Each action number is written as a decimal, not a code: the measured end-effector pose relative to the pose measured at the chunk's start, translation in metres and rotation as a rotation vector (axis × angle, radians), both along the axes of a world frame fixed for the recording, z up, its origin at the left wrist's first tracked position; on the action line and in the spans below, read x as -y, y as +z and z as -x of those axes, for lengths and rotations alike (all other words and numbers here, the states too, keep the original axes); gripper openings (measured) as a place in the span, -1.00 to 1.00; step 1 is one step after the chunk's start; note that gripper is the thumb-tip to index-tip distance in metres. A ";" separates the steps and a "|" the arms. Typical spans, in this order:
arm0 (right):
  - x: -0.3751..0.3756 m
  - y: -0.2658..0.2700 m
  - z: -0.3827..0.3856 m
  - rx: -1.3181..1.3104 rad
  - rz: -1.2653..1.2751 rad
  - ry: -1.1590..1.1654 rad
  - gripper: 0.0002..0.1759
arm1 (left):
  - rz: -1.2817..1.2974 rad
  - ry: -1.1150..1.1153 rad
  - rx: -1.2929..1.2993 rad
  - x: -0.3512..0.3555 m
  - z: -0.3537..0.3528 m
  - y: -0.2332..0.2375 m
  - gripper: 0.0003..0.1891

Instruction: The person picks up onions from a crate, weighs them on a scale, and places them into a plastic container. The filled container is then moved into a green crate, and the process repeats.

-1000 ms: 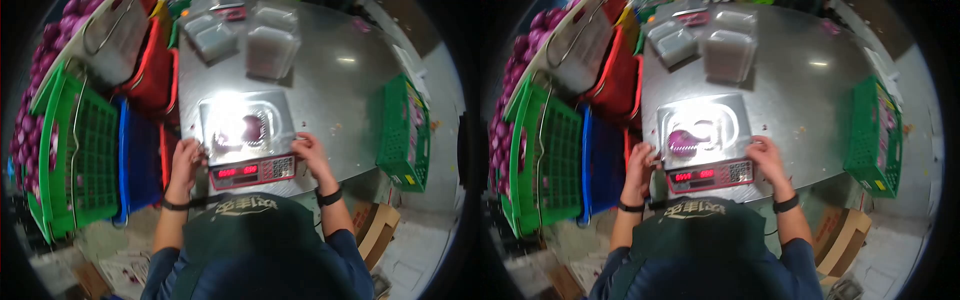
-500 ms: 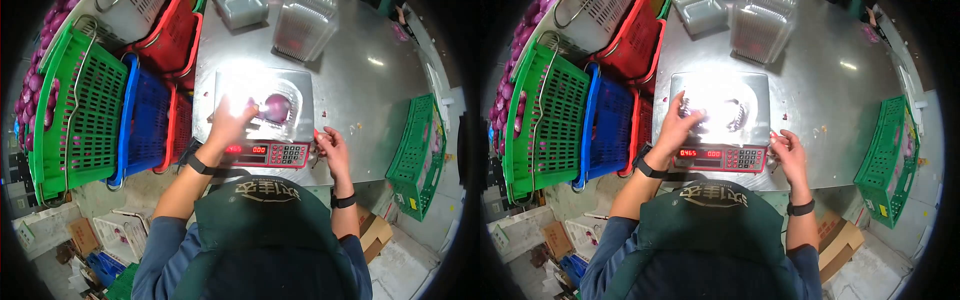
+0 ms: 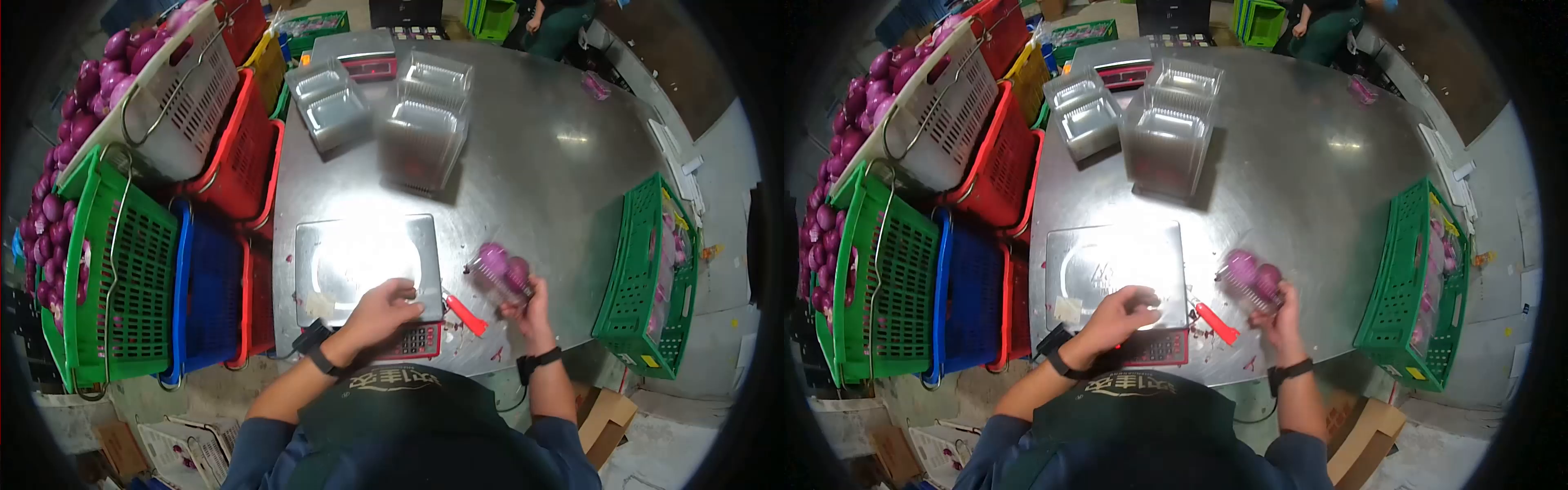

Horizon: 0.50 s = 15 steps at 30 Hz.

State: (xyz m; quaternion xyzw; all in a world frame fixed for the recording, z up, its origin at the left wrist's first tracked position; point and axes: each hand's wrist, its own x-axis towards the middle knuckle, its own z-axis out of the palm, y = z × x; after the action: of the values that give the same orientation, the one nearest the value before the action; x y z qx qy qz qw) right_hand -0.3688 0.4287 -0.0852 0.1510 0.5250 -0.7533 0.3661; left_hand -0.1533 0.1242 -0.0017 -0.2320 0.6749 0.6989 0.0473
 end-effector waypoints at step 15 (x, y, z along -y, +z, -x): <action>0.218 0.143 0.131 -1.457 -0.461 0.076 -0.54 | 0.067 0.679 -0.169 0.088 -0.130 0.089 -0.68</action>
State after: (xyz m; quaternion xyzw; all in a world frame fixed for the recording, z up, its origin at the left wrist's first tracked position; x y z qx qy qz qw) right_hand -0.5001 0.2104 0.0577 -0.3298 0.7825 -0.5208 -0.0877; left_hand -0.0232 0.0366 0.0873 -0.3858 0.5833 0.6691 -0.2515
